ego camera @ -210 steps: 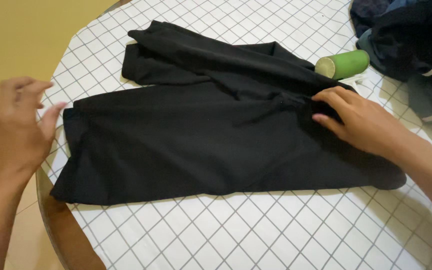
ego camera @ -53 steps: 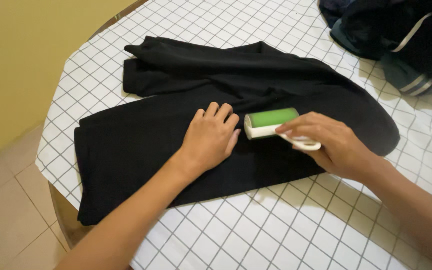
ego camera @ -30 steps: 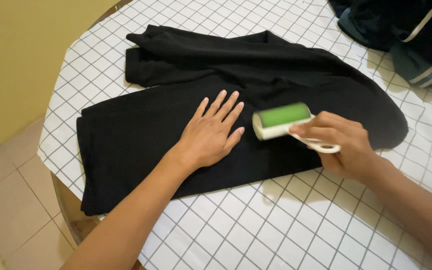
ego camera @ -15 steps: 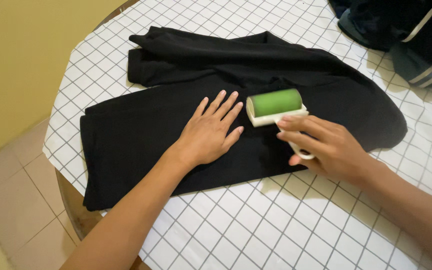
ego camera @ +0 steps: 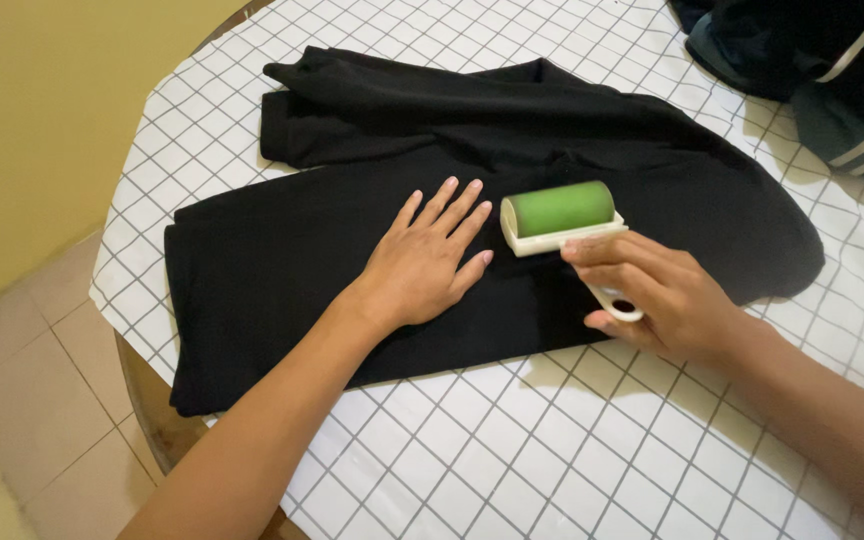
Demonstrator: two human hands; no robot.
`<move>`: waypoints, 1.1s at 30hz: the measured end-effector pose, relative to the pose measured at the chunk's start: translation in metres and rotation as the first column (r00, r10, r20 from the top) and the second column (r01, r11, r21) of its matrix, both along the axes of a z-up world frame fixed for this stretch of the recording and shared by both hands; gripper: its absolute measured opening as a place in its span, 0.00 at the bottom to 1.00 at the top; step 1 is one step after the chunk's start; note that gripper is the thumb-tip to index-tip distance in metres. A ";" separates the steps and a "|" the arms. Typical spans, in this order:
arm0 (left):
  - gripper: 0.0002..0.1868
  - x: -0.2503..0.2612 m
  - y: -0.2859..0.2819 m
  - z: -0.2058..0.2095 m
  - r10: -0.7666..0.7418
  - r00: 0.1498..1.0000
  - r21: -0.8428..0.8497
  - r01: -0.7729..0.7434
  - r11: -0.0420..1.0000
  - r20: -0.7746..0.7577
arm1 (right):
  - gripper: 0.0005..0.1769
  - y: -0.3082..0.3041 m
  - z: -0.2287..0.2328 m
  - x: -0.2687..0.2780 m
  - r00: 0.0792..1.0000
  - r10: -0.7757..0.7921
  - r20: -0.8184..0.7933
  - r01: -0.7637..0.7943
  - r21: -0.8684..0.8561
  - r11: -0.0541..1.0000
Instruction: The person uses a lint roller to remove lint from a black long-sleeved shirt laid on a table. They roll the sticky surface over the shirt's body and sleeves, then fold the shirt in half.
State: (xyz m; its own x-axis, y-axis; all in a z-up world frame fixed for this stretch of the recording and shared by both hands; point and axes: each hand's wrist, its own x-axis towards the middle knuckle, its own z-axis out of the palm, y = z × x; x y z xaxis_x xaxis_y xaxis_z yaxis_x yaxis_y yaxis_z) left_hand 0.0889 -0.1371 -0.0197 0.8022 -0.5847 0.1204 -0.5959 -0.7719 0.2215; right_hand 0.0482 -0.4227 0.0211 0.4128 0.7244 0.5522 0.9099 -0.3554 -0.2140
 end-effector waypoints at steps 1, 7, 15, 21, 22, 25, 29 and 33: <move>0.35 0.000 0.000 0.000 0.000 1.000 -0.001 0.000 1.000 0.000 | 0.21 0.001 0.001 0.001 1.000 -0.008 0.002 0.008 0.001 1.000; 0.34 0.000 0.000 0.001 -0.004 1.000 0.004 0.004 1.000 0.020 | 0.24 -0.010 0.000 0.002 1.000 -0.012 -0.009 0.012 0.047 0.999; 0.34 -0.002 0.001 0.002 -0.010 1.000 -0.013 0.010 1.000 0.025 | 0.24 -0.017 -0.003 -0.005 1.000 0.018 -0.005 -0.017 0.100 0.995; 0.35 -0.002 0.000 0.001 -0.002 0.999 -0.010 0.002 1.000 0.034 | 0.24 0.002 0.003 -0.002 0.984 -0.170 -0.052 0.165 -0.090 0.982; 0.35 -0.002 0.000 0.000 0.001 0.999 -0.005 -0.001 1.000 0.037 | 0.25 0.004 0.004 0.000 0.985 -0.167 -0.029 0.164 -0.101 0.981; 0.36 -0.001 0.000 -0.002 0.002 0.999 -0.005 -0.002 1.000 0.043 | 0.25 0.005 0.004 0.003 0.987 -0.160 0.018 0.161 -0.110 0.981; 0.36 0.001 0.000 -0.003 -0.006 0.999 -0.009 0.007 1.000 0.031 | 0.22 -0.008 0.004 0.000 0.991 -0.130 -0.010 0.130 -0.002 0.992; 0.36 0.000 0.001 -0.002 -0.007 1.000 0.000 0.007 1.000 0.027 | 0.25 -0.018 0.003 -0.005 0.991 -0.130 -0.034 0.133 0.089 0.987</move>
State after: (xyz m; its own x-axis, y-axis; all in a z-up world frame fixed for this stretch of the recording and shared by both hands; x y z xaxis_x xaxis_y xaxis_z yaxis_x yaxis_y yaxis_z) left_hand 0.0885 -0.1360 -0.0218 0.7947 -0.5902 0.1419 -0.6069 -0.7677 0.2059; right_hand 0.0428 -0.4409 0.0241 0.5173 0.6101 0.6002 0.8498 -0.4494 -0.2756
